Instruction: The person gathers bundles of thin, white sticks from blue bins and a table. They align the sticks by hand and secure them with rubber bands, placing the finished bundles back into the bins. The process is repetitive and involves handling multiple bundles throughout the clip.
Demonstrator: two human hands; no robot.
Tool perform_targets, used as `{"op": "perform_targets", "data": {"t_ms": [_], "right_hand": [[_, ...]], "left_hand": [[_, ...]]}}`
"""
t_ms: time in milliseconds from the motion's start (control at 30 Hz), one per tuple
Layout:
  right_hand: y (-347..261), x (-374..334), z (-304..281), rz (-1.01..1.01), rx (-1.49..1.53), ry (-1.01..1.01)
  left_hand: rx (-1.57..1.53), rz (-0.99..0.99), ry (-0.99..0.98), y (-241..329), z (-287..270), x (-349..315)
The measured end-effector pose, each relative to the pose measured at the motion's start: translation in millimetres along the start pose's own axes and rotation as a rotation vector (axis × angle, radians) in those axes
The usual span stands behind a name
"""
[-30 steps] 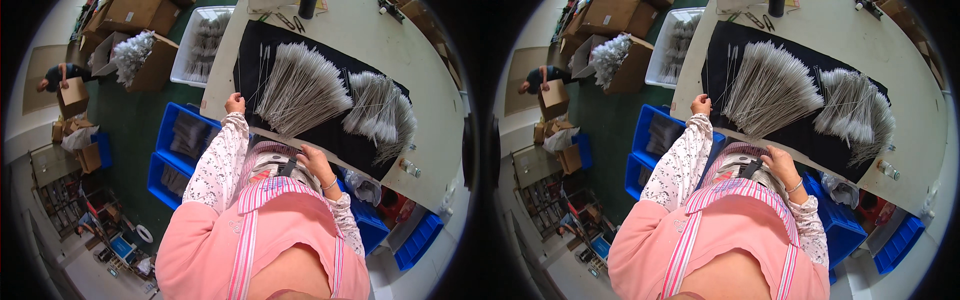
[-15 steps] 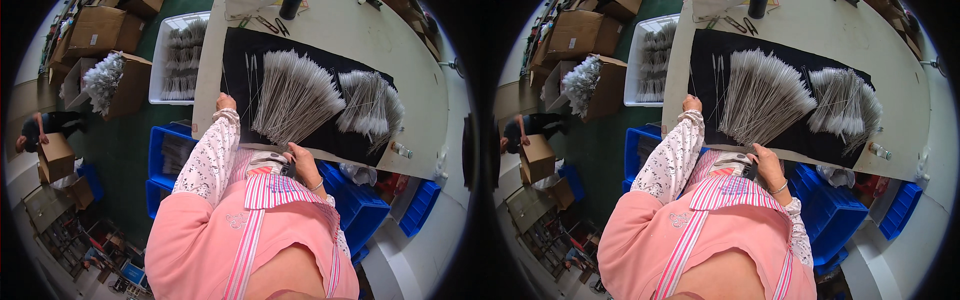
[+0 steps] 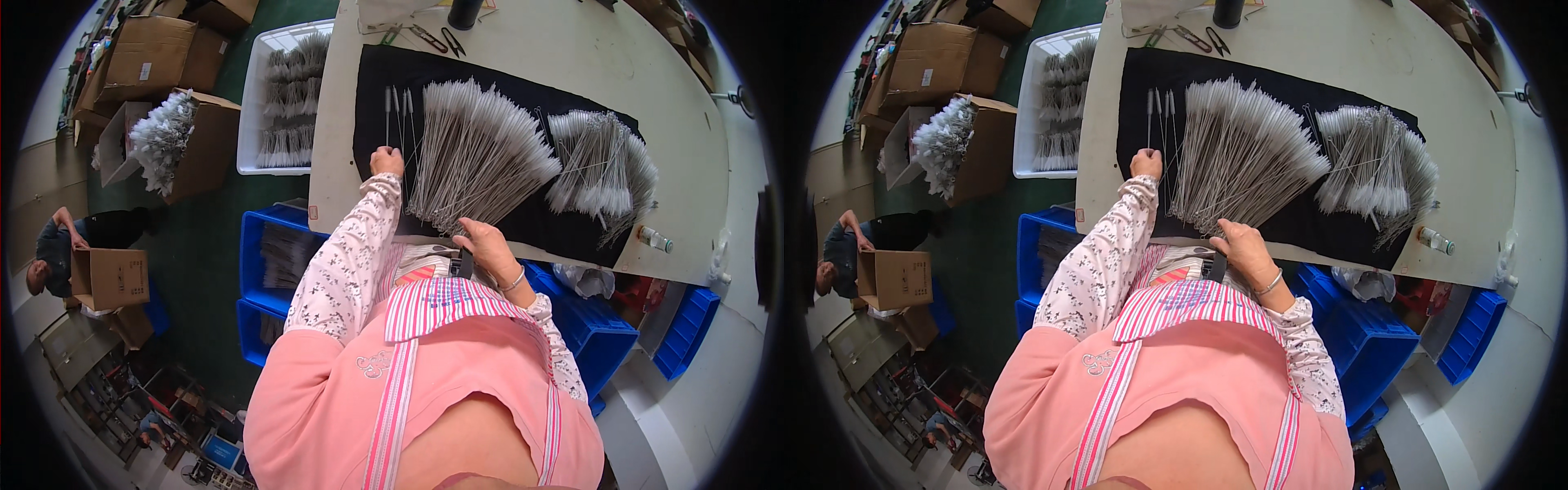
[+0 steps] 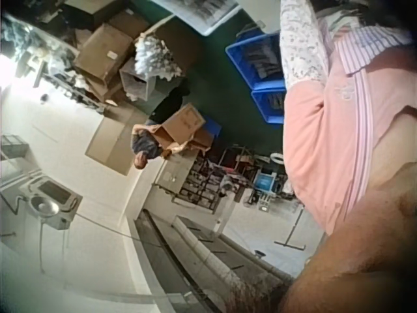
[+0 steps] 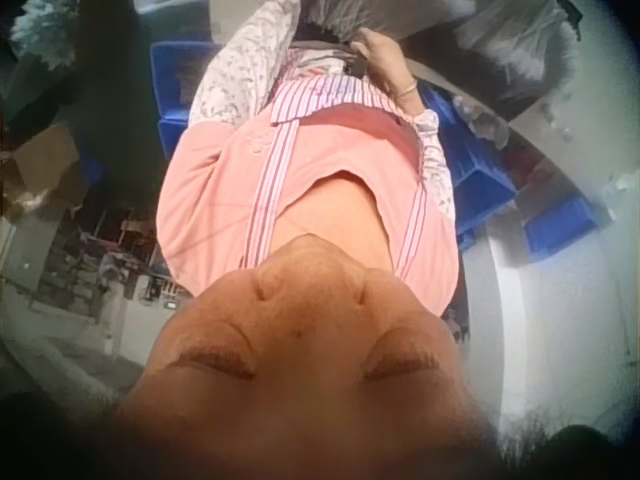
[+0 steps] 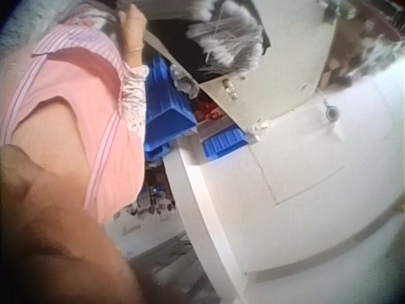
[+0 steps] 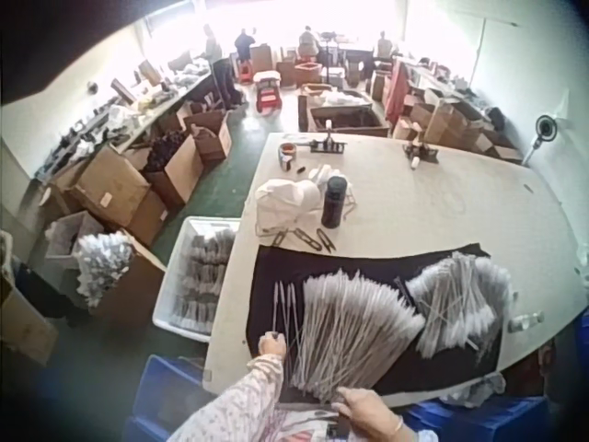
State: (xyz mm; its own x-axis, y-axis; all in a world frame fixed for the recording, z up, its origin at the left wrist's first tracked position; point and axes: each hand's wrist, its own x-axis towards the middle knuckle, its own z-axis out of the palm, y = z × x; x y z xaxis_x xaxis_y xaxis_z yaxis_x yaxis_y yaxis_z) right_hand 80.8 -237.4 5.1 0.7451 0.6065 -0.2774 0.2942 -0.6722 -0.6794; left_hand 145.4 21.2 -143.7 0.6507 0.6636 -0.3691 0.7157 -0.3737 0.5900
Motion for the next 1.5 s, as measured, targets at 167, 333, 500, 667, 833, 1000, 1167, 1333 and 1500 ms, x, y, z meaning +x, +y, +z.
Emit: {"op": "perform_targets", "data": {"t_ms": [167,333,500,667,833,1000,1167,1333,1500], "right_hand": [[-1,13,6,-0.060,0.033,-0.120],[12,56,22,-0.035,-0.036,-0.011],[28,82,32,0.073,0.146,0.119],[31,83,34,0.065,0.217,0.116],[36,83,37,0.056,0.236,0.145],[32,83,34,0.039,0.182,0.152],[30,81,37,0.075,0.211,0.174],[26,85,39,0.075,0.164,0.185],[14,91,34,0.084,0.037,0.280]], "left_hand": [[0.001,-0.143,-0.083,36,4,-19],[0.077,-0.155,-0.190,45,8,-19],[0.124,-0.037,-0.332,72,-4,-44],[0.154,-0.022,-0.465,59,16,-31],[0.058,-0.060,-0.465,58,22,-28],[-0.098,-0.059,-0.308,48,37,-34],[-0.410,-0.113,-0.648,40,31,-18],[-0.650,-0.111,-0.414,5,44,-10],[-0.757,-0.083,-0.506,18,23,-21]]}}
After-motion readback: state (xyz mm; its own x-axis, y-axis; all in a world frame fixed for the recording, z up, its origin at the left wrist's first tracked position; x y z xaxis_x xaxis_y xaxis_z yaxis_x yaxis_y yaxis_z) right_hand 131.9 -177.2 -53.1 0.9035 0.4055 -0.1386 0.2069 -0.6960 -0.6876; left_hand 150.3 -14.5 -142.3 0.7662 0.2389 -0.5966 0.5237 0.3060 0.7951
